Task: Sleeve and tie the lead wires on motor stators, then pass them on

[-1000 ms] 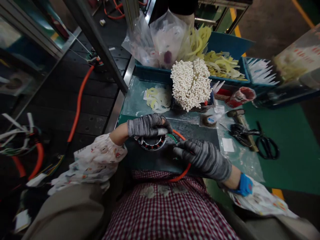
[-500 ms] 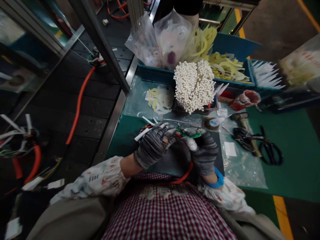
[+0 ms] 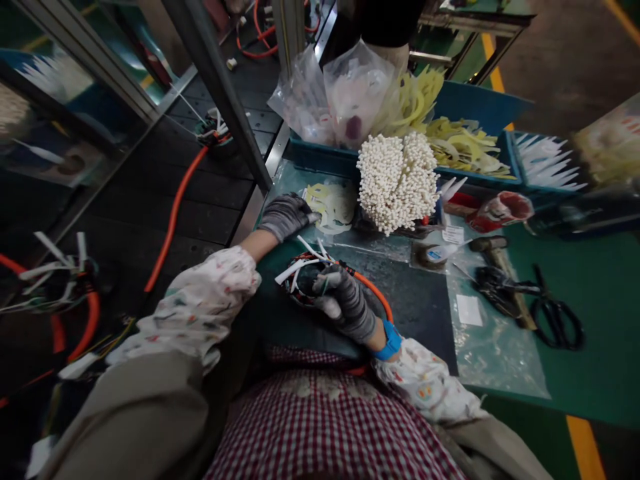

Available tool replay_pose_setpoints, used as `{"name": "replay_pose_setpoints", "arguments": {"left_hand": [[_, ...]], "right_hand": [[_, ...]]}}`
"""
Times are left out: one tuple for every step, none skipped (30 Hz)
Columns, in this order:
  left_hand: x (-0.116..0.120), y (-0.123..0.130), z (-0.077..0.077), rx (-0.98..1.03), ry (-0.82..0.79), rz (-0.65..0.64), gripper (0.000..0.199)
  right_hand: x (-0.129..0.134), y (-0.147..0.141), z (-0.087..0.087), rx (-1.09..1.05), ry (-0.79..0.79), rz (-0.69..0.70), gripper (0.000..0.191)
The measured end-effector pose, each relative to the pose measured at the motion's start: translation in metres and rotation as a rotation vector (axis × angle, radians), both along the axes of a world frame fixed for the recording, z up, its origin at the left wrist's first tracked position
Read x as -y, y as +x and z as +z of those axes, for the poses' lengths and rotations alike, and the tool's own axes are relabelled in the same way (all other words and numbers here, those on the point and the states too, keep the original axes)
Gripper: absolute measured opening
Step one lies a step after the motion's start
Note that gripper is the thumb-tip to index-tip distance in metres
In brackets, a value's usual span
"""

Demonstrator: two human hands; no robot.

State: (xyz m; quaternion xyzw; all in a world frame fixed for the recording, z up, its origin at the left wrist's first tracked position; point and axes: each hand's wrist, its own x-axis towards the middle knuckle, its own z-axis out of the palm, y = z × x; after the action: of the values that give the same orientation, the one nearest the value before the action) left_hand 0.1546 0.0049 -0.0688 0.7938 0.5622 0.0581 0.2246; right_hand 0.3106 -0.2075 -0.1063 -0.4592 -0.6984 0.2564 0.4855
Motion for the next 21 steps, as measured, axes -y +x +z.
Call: {"name": "replay_pose_setpoints", "arguments": {"left_hand": [[-0.009, 0.012, -0.005, -0.036, -0.002, 0.002, 0.042], [-0.015, 0.021, -0.01, -0.068, -0.004, 0.008, 0.042], [-0.019, 0.026, -0.014, -0.077, -0.01, 0.018, 0.043], [-0.021, 0.029, -0.018, -0.061, -0.019, 0.028, 0.043], [-0.023, 0.029, -0.021, -0.045, -0.032, 0.038, 0.042], [-0.023, 0.026, -0.023, -0.023, -0.047, 0.047, 0.042], [-0.024, 0.023, -0.024, 0.005, -0.061, 0.053, 0.041], [-0.023, 0.018, -0.024, 0.04, -0.068, 0.055, 0.04], [-0.023, 0.013, -0.023, 0.08, -0.068, 0.053, 0.038], [-0.021, 0.008, -0.022, 0.123, -0.06, 0.046, 0.035], [-0.019, 0.003, -0.02, 0.168, -0.047, 0.035, 0.031], [-0.016, -0.002, -0.018, 0.213, -0.029, 0.026, 0.027], [-0.011, -0.008, -0.015, 0.254, -0.01, 0.022, 0.023], [-0.005, -0.014, -0.011, 0.294, 0.01, 0.022, 0.021], [0.003, -0.021, -0.007, 0.339, 0.029, 0.028, 0.019], [0.014, -0.027, -0.003, 0.388, 0.043, 0.038, 0.019], [0.028, -0.033, 0.001, 0.447, 0.054, 0.047, 0.021], [0.044, -0.039, 0.005, 0.506, 0.086, 0.046, 0.026], [0.063, -0.043, 0.008, 0.546, 0.128, 0.03, 0.033], [0.084, -0.047, 0.008, 0.576, 0.203, -0.006, 0.038], [0.105, -0.05, 0.007, 0.536, 0.365, -0.073, 0.039]], "right_hand": [[0.0, 0.003, 0.003, 0.03, -0.016, 0.069, 0.032], [0.001, 0.006, 0.006, 0.05, -0.034, 0.112, 0.033], [0.002, 0.01, 0.008, 0.059, -0.053, 0.136, 0.034], [0.004, 0.014, 0.008, 0.055, -0.063, 0.146, 0.035], [0.005, 0.017, 0.008, 0.04, -0.059, 0.143, 0.036], [0.007, 0.019, 0.007, 0.02, -0.048, 0.14, 0.037], [0.008, 0.02, 0.005, -0.004, -0.028, 0.136, 0.036], [0.01, 0.021, 0.003, -0.039, -0.004, 0.127, 0.034], [0.011, 0.021, 0.0, -0.081, 0.021, 0.111, 0.03], [0.012, 0.021, -0.002, -0.125, 0.039, 0.085, 0.027], [0.012, 0.021, -0.004, -0.169, 0.045, 0.048, 0.025], [0.012, 0.021, -0.005, -0.211, 0.043, 0.006, 0.024], [0.012, 0.021, -0.006, -0.248, 0.034, -0.037, 0.024], [0.011, 0.022, -0.006, -0.277, 0.019, -0.073, 0.023], [0.01, 0.023, -0.005, -0.303, -0.001, -0.104, 0.025], [0.007, 0.024, -0.005, -0.328, -0.024, -0.13, 0.027], [0.005, 0.026, -0.004, -0.349, -0.05, -0.155, 0.03], [0.002, 0.028, -0.004, -0.363, -0.079, -0.175, 0.033], [0.0, 0.029, -0.005, -0.371, -0.109, -0.195, 0.036], [-0.003, 0.031, -0.006, -0.379, -0.14, -0.213, 0.039], [-0.005, 0.033, -0.008, -0.382, -0.171, -0.212, 0.041]]}}
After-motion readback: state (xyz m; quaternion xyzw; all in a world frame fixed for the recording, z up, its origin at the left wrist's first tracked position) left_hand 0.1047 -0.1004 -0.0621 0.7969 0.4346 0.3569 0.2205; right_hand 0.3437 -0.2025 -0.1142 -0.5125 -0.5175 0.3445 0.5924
